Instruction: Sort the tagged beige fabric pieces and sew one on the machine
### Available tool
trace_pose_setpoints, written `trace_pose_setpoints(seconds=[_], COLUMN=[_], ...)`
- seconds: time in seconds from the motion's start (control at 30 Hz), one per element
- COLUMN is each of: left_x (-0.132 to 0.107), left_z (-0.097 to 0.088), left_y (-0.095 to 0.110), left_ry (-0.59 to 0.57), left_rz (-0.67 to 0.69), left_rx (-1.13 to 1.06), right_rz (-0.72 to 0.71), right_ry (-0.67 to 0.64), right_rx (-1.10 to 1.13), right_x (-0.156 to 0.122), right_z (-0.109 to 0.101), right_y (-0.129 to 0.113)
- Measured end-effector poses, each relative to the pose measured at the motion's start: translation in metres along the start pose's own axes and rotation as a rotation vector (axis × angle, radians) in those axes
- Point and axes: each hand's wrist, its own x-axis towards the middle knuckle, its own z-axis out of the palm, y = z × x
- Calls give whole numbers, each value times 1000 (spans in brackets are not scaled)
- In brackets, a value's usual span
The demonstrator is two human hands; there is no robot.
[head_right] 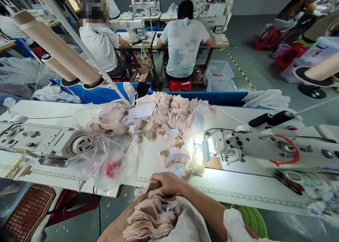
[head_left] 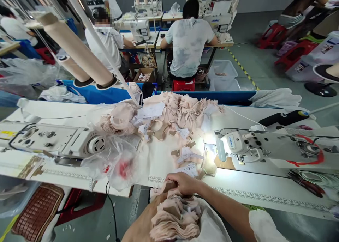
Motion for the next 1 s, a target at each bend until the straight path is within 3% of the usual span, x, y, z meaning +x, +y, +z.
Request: trace_pose_setpoints(seconds=[0.1,0.3,0.4,0.5,0.63,0.8,1.0], left_x=[-4,-12,-5,12,30,26,28], left_z=[12,35,40,36,37,55,64], left_y=[-9,-26,-11,21,41,20,8], left_ry=[36,27,55,-5,-53,29,53], left_rz=[-52,-86,-106,-56,-10,-11,223], left_rx=[-67,73,92,67,0,-96,35], right_rz=[-14,-132,-181,-206,-128,-54,2], right_ry=[8,37,66,96,144,96,13], right_rx=[139,174,157,99,-44,-212,-306], right_x=[-6,-28,-43,-58,-77,-95,-105], right_z=[2,-2,-3,-5,-8,-10,-16], right_y=[13,20,18,15,12,11,9])
